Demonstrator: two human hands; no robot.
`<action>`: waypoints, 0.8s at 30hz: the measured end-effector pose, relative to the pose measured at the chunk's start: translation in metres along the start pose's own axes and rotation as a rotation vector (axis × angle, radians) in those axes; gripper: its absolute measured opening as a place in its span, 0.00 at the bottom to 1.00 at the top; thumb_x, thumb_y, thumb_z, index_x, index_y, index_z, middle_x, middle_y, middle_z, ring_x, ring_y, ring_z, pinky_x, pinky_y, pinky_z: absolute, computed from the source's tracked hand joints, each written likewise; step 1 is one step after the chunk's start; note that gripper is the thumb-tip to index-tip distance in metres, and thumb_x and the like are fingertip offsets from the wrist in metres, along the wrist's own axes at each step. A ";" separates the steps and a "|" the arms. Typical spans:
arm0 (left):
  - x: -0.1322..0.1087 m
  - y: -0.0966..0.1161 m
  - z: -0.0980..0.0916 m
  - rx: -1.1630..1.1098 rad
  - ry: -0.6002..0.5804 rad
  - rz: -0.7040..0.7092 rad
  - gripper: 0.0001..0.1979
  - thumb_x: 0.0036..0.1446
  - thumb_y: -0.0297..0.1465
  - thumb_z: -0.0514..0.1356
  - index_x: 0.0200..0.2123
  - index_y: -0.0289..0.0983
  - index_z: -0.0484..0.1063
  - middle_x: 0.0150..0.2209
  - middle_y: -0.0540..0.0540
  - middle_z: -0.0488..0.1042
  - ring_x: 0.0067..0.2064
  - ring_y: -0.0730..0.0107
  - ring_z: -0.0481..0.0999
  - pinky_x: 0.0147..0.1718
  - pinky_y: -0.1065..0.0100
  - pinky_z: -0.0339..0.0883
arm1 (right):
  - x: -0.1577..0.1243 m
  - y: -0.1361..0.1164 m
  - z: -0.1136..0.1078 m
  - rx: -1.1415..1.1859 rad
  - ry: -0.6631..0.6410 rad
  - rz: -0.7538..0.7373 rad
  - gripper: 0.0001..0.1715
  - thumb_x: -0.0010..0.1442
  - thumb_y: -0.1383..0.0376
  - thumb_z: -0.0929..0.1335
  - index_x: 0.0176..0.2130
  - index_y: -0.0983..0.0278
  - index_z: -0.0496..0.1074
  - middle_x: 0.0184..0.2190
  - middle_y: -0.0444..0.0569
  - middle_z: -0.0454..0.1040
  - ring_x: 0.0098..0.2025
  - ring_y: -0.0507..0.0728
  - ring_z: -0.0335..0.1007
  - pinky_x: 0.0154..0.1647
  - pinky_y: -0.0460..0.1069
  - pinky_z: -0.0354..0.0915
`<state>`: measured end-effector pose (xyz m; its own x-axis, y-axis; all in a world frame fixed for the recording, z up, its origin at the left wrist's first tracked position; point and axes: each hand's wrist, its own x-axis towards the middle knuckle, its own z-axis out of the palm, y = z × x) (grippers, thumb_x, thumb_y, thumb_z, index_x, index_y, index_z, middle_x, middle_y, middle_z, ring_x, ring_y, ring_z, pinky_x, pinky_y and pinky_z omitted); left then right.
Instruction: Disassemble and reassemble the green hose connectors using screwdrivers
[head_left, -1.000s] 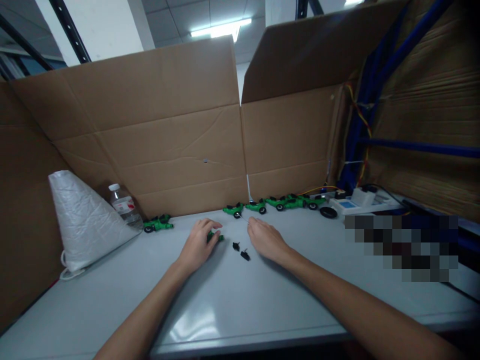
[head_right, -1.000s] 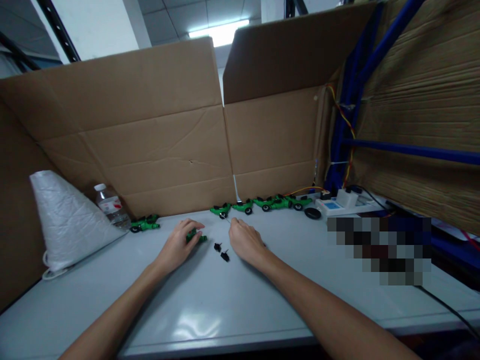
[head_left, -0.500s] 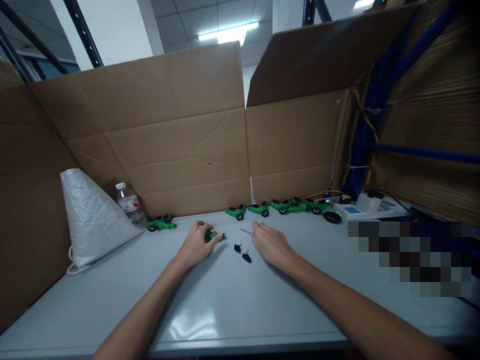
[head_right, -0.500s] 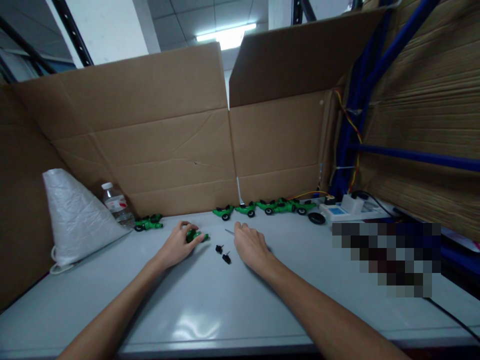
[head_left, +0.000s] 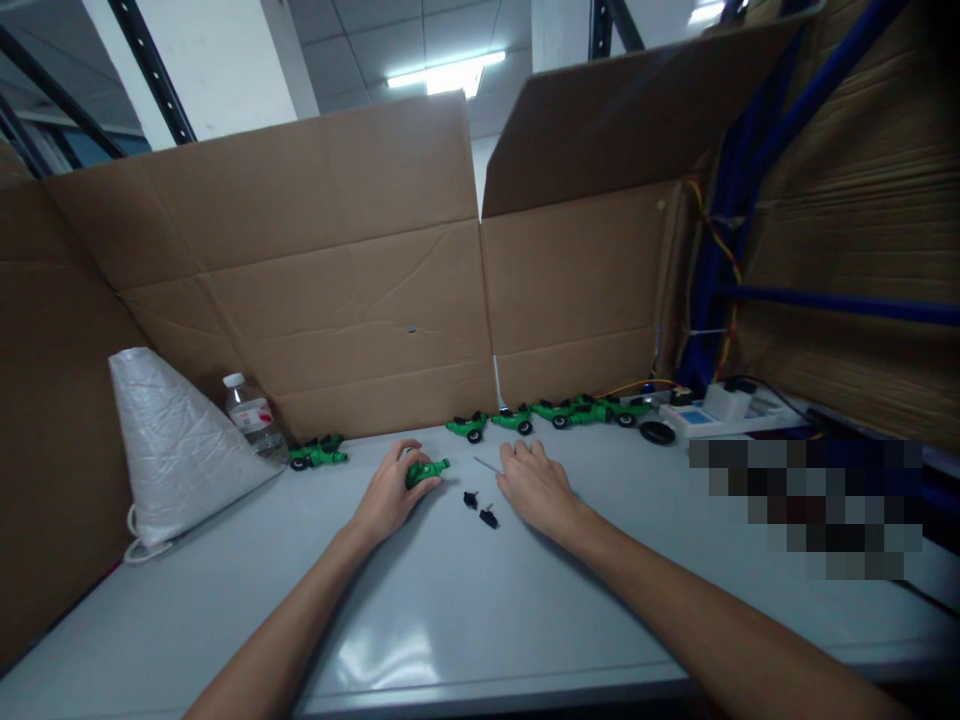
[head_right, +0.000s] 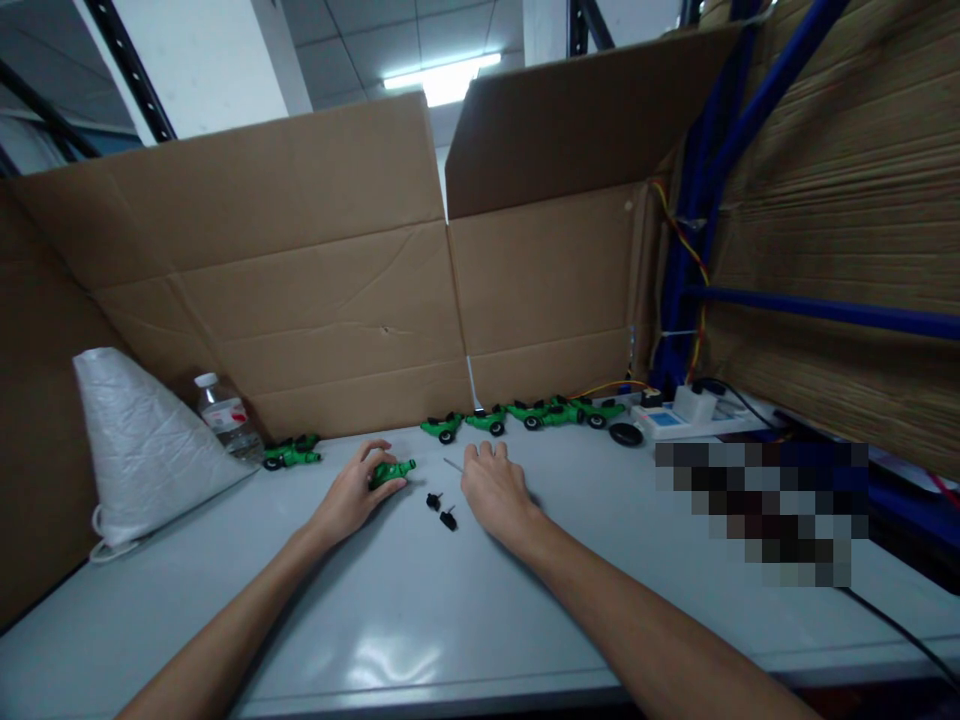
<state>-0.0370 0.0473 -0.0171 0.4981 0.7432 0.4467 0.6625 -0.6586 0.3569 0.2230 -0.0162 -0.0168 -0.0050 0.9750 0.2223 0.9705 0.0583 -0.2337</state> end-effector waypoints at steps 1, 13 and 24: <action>0.001 0.003 0.000 -0.020 0.006 0.043 0.14 0.66 0.42 0.63 0.49 0.41 0.74 0.60 0.41 0.69 0.57 0.54 0.75 0.60 0.53 0.67 | 0.000 0.000 -0.001 0.031 0.043 -0.009 0.14 0.71 0.63 0.65 0.54 0.65 0.70 0.54 0.64 0.72 0.59 0.71 0.63 0.47 0.56 0.68; 0.000 0.035 -0.004 -0.093 0.044 0.225 0.13 0.67 0.39 0.63 0.52 0.42 0.73 0.58 0.40 0.73 0.61 0.54 0.70 0.61 0.53 0.63 | -0.006 -0.016 -0.003 0.526 0.201 -0.404 0.08 0.73 0.66 0.64 0.50 0.61 0.70 0.46 0.51 0.75 0.51 0.58 0.70 0.52 0.51 0.63; 0.000 0.037 -0.015 0.040 0.067 0.236 0.11 0.68 0.37 0.61 0.51 0.43 0.76 0.59 0.40 0.72 0.58 0.51 0.70 0.59 0.50 0.66 | -0.010 -0.024 0.000 0.542 0.132 -0.257 0.15 0.74 0.61 0.62 0.36 0.61 0.70 0.30 0.43 0.75 0.31 0.54 0.69 0.34 0.47 0.54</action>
<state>-0.0212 0.0210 0.0082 0.6045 0.5585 0.5681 0.5544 -0.8070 0.2035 0.2000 -0.0273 -0.0138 -0.1595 0.8823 0.4428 0.6810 0.4230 -0.5977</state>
